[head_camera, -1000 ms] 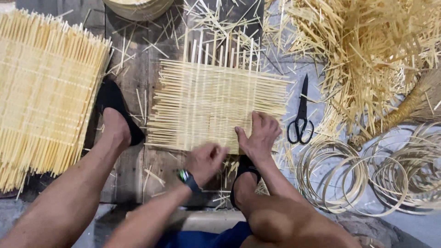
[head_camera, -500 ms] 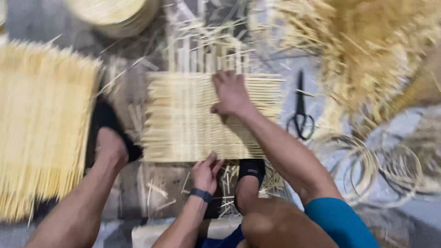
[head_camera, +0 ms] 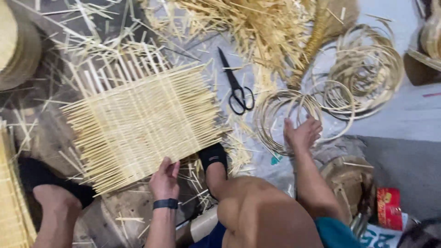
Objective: The person sits on the floor assembling round bamboo sieve trays. They weave and align bamboo strips into a flat mat, trim excess strips with scissors, press the mat over a round wooden mold, fit a bent bamboo ring around the rim, and set finished trays aside with completed ones.
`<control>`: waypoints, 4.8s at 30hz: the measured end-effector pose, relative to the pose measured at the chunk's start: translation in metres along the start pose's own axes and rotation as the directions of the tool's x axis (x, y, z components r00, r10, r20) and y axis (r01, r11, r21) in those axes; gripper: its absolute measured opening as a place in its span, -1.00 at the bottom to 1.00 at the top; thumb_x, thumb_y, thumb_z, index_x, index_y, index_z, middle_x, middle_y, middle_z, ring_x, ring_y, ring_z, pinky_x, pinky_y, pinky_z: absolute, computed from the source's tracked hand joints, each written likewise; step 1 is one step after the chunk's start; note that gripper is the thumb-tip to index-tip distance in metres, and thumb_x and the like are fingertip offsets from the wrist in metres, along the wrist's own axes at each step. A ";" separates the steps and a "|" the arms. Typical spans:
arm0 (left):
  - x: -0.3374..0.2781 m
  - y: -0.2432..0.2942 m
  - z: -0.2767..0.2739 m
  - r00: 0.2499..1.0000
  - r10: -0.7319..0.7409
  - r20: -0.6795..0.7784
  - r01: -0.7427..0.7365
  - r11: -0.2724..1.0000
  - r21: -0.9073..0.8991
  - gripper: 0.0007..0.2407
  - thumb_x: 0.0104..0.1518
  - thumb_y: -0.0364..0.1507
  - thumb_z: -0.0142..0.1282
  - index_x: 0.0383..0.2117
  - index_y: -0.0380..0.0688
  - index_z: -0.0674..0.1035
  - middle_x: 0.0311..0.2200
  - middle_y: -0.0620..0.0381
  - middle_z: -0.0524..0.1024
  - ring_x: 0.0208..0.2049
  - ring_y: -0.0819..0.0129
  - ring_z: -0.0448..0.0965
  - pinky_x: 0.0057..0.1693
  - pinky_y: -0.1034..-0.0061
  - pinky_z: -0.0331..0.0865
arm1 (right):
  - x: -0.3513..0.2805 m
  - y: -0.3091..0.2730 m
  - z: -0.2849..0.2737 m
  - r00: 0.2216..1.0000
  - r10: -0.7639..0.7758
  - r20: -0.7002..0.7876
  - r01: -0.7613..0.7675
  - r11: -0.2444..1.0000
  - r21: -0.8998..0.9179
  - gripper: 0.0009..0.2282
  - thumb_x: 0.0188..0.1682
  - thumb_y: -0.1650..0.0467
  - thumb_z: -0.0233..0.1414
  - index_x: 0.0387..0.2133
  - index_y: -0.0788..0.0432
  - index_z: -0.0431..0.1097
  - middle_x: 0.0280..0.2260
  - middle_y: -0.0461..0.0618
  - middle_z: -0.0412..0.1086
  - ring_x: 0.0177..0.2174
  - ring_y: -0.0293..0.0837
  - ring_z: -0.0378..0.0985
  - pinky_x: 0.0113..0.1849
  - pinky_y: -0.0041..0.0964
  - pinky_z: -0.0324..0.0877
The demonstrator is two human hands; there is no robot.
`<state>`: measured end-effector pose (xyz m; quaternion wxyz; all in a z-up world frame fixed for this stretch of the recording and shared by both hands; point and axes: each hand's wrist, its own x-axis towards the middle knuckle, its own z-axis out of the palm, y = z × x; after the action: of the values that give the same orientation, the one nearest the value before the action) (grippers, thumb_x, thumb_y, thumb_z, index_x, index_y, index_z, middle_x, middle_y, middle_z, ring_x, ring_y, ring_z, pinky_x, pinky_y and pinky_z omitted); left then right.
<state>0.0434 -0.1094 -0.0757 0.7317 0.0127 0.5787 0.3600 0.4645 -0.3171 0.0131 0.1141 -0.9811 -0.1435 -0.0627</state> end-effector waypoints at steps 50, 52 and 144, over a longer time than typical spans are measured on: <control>-0.133 0.211 0.151 0.886 -0.121 0.448 -0.128 0.864 0.487 -0.39 0.16 0.28 -0.47 -0.77 0.08 0.25 -0.82 0.37 0.15 -0.82 0.57 0.04 -0.65 0.60 -0.11 | -0.123 -0.416 -0.156 -0.307 -0.940 -0.147 0.875 -0.340 0.345 -0.90 -0.18 0.40 0.13 -0.59 0.14 0.38 -0.55 -0.10 0.33 -0.49 -0.18 0.41 -0.53 -0.30 0.33; -0.126 0.220 0.154 0.863 -0.122 0.490 -0.150 0.864 0.481 -0.40 0.20 0.25 -0.46 -0.78 0.09 0.26 -0.81 0.38 0.17 -0.82 0.60 0.05 -0.65 0.64 -0.07 | -0.109 -0.422 -0.151 -0.286 -0.956 -0.060 0.896 -0.289 0.337 -0.86 -0.08 0.35 0.13 -0.57 0.13 0.42 -0.56 -0.10 0.35 -0.51 -0.19 0.42 -0.55 -0.30 0.33; 0.101 0.209 0.037 0.934 0.312 0.173 -0.330 0.572 0.751 -0.84 -0.13 -0.64 0.40 -0.41 -0.34 0.70 -0.50 0.00 0.68 -0.52 0.38 0.68 -0.32 0.49 0.59 | -0.085 -0.327 0.043 0.703 -0.587 0.402 0.445 0.804 0.394 -0.84 -0.08 0.31 0.26 -0.41 0.17 0.64 -0.49 0.19 0.53 -0.43 0.11 0.61 -0.28 -0.09 0.46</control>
<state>-0.0250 0.1149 -0.0575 0.5843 0.4312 0.6563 0.2050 0.2910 -0.0243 0.0252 0.1812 -0.8561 -0.4465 0.1869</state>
